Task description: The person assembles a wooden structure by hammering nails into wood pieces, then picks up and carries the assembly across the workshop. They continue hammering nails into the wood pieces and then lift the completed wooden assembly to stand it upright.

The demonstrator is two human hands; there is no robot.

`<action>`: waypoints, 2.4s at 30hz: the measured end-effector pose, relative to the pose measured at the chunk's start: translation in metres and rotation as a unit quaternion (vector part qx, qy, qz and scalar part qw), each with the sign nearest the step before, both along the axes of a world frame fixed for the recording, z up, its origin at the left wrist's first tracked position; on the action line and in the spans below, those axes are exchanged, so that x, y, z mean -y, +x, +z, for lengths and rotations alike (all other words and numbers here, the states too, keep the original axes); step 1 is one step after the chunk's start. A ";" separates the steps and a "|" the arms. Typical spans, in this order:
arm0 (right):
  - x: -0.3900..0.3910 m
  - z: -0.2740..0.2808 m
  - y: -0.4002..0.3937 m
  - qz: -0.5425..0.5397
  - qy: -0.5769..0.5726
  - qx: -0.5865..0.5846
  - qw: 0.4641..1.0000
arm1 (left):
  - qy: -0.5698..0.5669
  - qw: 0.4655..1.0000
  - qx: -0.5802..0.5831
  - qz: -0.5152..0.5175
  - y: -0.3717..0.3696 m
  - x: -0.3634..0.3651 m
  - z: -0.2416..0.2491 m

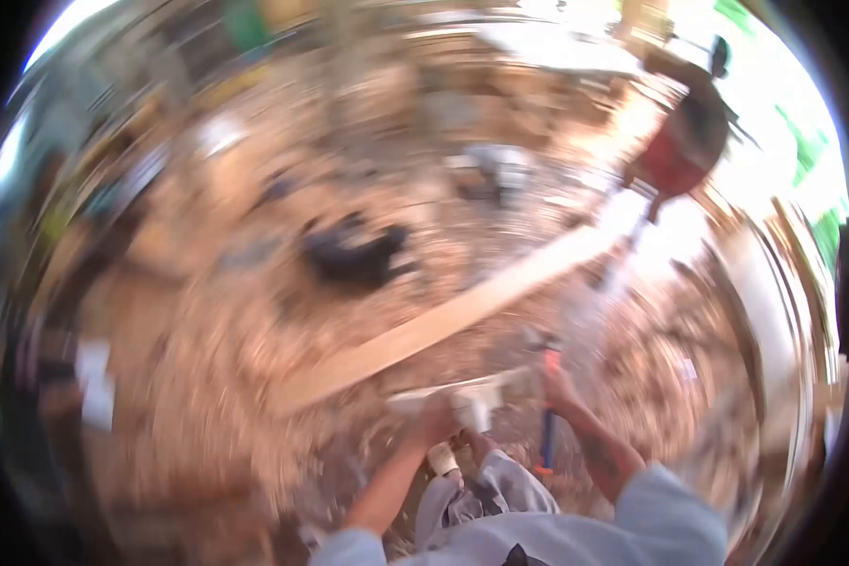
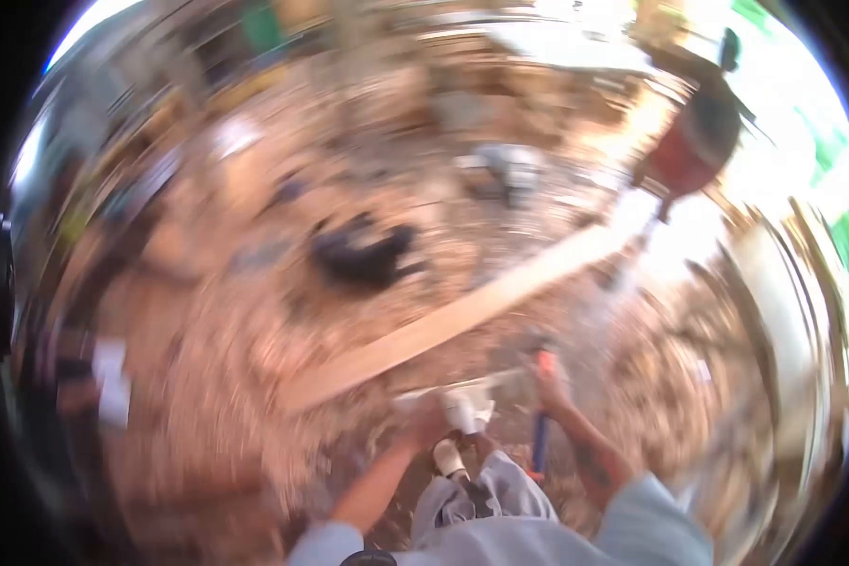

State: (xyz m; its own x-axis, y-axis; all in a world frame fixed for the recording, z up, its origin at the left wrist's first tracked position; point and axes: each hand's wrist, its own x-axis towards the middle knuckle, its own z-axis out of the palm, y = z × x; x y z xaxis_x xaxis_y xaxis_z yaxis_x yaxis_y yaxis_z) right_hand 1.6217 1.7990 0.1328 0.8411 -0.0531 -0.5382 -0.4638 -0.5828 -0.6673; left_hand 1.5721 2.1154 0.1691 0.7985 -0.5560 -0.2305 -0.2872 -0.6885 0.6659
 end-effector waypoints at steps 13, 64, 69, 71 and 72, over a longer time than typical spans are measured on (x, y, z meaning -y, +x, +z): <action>0.092 -0.051 -0.021 -0.073 -0.033 0.063 0.995 | -0.133 0.990 -0.013 0.049 -0.026 0.036 -0.174; 0.232 -0.574 -0.239 -0.235 -0.237 0.052 0.941 | 0.163 0.986 0.010 -0.030 0.003 0.189 -0.530; 0.230 -0.621 -0.290 -0.283 -0.293 0.048 0.912 | 0.158 0.986 0.049 -0.028 -0.024 0.197 -0.542; 0.233 -0.630 -0.306 -0.246 -0.331 0.033 0.910 | 0.156 0.985 0.065 -0.025 -0.030 0.195 -0.547; 0.234 -0.629 -0.303 -0.249 -0.334 0.033 0.908 | 0.155 0.984 0.084 -0.020 -0.027 0.197 -0.547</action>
State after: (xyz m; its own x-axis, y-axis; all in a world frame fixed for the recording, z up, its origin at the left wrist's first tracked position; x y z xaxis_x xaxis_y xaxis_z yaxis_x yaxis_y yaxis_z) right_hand 1.3190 1.5654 -0.4961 0.6525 -0.7323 -0.1949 -0.7527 -0.5967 -0.2782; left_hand 1.5448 1.9186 -0.3780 0.8193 -0.5108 -0.2603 -0.4058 -0.8375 0.3660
